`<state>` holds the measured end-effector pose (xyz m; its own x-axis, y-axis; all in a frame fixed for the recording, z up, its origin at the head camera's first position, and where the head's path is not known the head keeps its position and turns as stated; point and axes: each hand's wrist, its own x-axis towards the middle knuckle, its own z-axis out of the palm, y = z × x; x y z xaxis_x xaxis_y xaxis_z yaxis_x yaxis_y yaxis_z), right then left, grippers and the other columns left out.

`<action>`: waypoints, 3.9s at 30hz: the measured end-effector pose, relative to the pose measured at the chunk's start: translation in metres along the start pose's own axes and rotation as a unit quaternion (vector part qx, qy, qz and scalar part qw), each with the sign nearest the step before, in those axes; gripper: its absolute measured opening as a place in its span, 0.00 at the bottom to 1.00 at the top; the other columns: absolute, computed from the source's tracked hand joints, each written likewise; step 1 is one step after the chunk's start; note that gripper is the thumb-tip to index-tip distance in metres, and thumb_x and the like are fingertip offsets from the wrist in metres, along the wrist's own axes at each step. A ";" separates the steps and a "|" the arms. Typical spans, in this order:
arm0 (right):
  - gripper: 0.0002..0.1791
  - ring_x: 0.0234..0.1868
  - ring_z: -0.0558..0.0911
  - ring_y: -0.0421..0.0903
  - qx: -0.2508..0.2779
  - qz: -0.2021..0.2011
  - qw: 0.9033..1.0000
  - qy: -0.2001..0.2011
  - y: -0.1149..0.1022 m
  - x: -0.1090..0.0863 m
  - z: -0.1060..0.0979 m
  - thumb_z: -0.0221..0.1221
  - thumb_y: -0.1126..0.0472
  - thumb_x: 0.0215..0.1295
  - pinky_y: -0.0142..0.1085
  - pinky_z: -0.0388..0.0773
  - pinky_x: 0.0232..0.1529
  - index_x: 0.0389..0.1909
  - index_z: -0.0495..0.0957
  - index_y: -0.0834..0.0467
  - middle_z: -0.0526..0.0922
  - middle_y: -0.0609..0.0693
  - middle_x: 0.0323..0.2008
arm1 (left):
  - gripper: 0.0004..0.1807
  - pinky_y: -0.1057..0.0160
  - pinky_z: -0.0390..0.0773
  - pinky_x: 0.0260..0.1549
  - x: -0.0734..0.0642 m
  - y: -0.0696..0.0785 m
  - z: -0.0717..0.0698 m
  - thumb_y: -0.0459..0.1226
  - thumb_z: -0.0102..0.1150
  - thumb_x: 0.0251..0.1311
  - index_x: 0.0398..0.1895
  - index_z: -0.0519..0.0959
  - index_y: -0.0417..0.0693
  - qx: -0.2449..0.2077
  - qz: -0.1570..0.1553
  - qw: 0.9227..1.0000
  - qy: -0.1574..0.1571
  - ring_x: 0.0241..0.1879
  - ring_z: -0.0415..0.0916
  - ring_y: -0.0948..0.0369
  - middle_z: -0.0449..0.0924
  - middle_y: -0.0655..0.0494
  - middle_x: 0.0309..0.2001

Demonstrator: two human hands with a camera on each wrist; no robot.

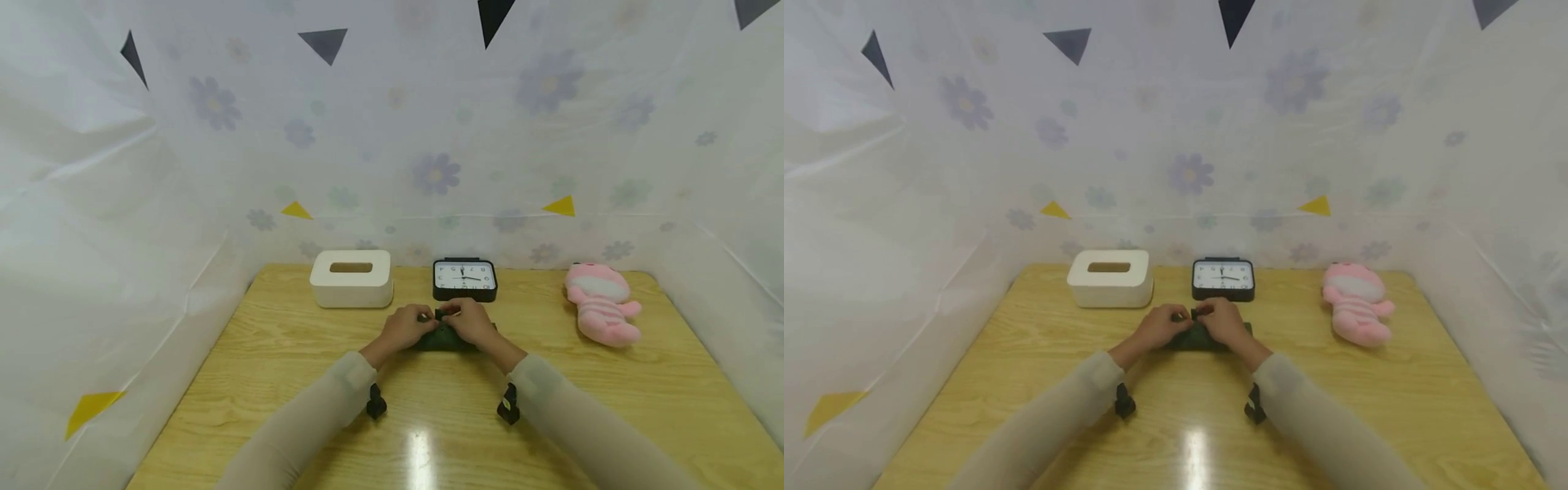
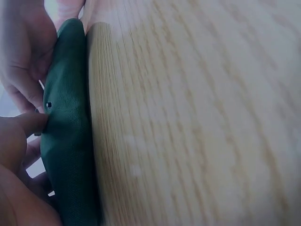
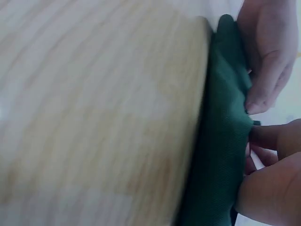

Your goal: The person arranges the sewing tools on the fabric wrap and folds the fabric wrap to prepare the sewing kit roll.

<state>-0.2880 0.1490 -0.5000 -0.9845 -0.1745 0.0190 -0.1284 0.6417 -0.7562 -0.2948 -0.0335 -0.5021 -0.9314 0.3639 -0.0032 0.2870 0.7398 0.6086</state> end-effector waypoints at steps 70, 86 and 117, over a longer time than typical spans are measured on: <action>0.04 0.52 0.83 0.51 0.074 -0.034 0.993 -0.084 0.017 -0.014 -0.010 0.67 0.62 0.69 0.49 0.79 0.56 0.41 0.89 0.56 0.86 0.53 0.51 | 0.11 0.56 0.79 0.50 0.000 -0.011 -0.002 0.42 0.70 0.65 0.46 0.88 0.47 -0.106 -0.031 0.992 -0.058 0.48 0.81 0.58 0.87 0.55 0.48; 0.06 0.37 0.82 0.42 0.002 -0.072 0.993 -0.096 0.003 -0.010 -0.008 0.70 0.65 0.64 0.39 0.78 0.40 0.31 0.82 0.55 0.86 0.47 0.36 | 0.15 0.53 0.78 0.55 -0.001 -0.013 -0.008 0.43 0.63 0.70 0.51 0.87 0.44 -0.129 -0.011 0.987 -0.091 0.54 0.80 0.55 0.86 0.51 0.53; 0.11 0.38 0.79 0.45 -0.039 -0.067 0.992 -0.098 0.003 -0.010 -0.008 0.70 0.62 0.66 0.43 0.78 0.42 0.46 0.83 0.60 0.83 0.51 0.38 | 0.14 0.49 0.77 0.55 -0.007 -0.008 -0.002 0.46 0.69 0.67 0.48 0.86 0.48 -0.089 -0.016 0.994 -0.063 0.54 0.80 0.53 0.85 0.53 0.51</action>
<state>-0.2797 0.1590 -0.4972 -0.9168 -0.3989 -0.0182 -0.2723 0.6579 -0.7021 -0.2913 -0.0430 -0.5050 -0.9004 0.4187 -0.1179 0.2033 0.6447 0.7369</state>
